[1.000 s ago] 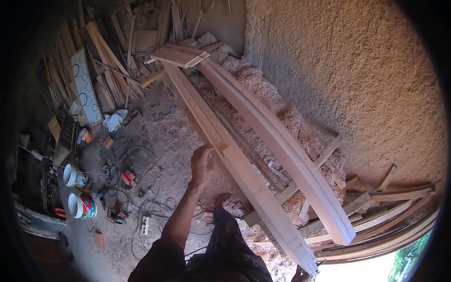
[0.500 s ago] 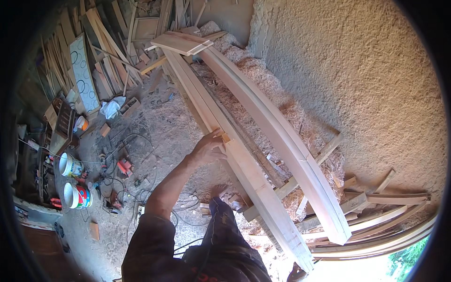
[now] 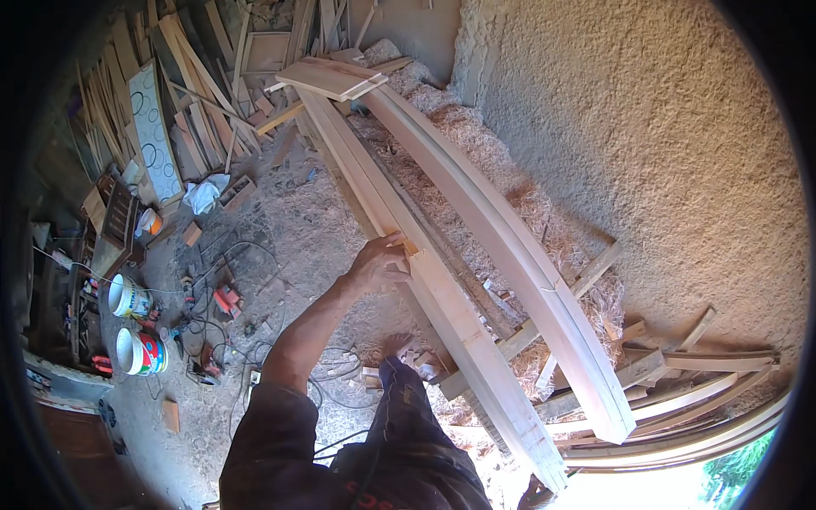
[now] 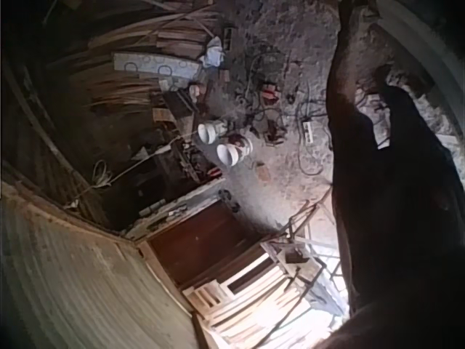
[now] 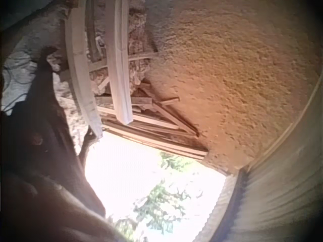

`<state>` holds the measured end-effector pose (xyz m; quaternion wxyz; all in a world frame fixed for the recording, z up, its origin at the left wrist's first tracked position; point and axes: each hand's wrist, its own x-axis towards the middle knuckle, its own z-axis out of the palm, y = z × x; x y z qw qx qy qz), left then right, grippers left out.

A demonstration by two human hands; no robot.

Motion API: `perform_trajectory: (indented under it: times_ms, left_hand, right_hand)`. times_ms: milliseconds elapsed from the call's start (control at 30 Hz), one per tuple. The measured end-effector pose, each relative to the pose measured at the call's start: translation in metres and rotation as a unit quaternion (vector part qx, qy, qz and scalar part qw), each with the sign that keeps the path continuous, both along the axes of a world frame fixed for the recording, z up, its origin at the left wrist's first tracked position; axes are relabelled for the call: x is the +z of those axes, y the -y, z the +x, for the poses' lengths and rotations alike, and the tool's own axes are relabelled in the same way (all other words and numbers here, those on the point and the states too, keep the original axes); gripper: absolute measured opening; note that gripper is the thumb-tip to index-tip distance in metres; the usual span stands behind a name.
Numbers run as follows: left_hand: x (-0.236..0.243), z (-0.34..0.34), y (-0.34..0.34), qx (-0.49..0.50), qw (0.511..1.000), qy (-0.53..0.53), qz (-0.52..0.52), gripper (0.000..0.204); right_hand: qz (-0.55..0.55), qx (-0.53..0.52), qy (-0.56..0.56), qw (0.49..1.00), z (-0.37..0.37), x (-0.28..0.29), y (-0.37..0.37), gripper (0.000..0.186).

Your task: The person fits wooden boards together, checking the alignment of the joints by hand and marking specific points on the wood with a pencil.

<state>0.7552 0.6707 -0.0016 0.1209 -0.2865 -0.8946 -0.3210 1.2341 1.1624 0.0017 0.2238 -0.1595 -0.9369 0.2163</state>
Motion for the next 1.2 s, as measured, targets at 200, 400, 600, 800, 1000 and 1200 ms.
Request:
perform_trajectory:
  times_ms: [200, 400, 600, 800, 1000, 1200]
  left_hand:
    - [0.002, -0.007, -0.003, -0.031, 0.996, -0.077, -0.035, 0.041]
    - [-0.025, -0.011, -0.011, -0.005, 0.993, 0.049, 0.111, 0.048]
    - [-0.024, -0.008, -0.004, -0.057, 0.979, 0.106, 0.163, 0.042]
    - [-0.052, -0.025, 0.009, -0.071, 0.96, 0.151, 0.224, 0.041]
    - [-0.053, -0.03, 0.017, -0.046, 0.984, 0.111, 0.132, 0.041]
    - [-0.068, -0.045, 0.033, -0.001, 0.996, 0.085, -0.034, 0.048]
  right_hand:
    - [-0.005, 0.008, -0.063, 0.998, 0.019, -0.045, -0.029, 0.042]
    - [0.031, 0.042, -0.078, 0.996, 0.001, -0.009, -0.007, 0.031]
    - [0.005, -0.04, 0.004, 0.999, -0.006, -0.001, -0.011, 0.042]
    - [-0.086, -0.083, 0.059, 0.991, 0.006, 0.005, -0.003, 0.05]
    - [-0.029, -0.041, -0.035, 0.998, 0.001, 0.006, -0.002, 0.05]
    - [-0.09, -0.075, -0.035, 0.993, -0.001, 0.002, 0.001, 0.049]
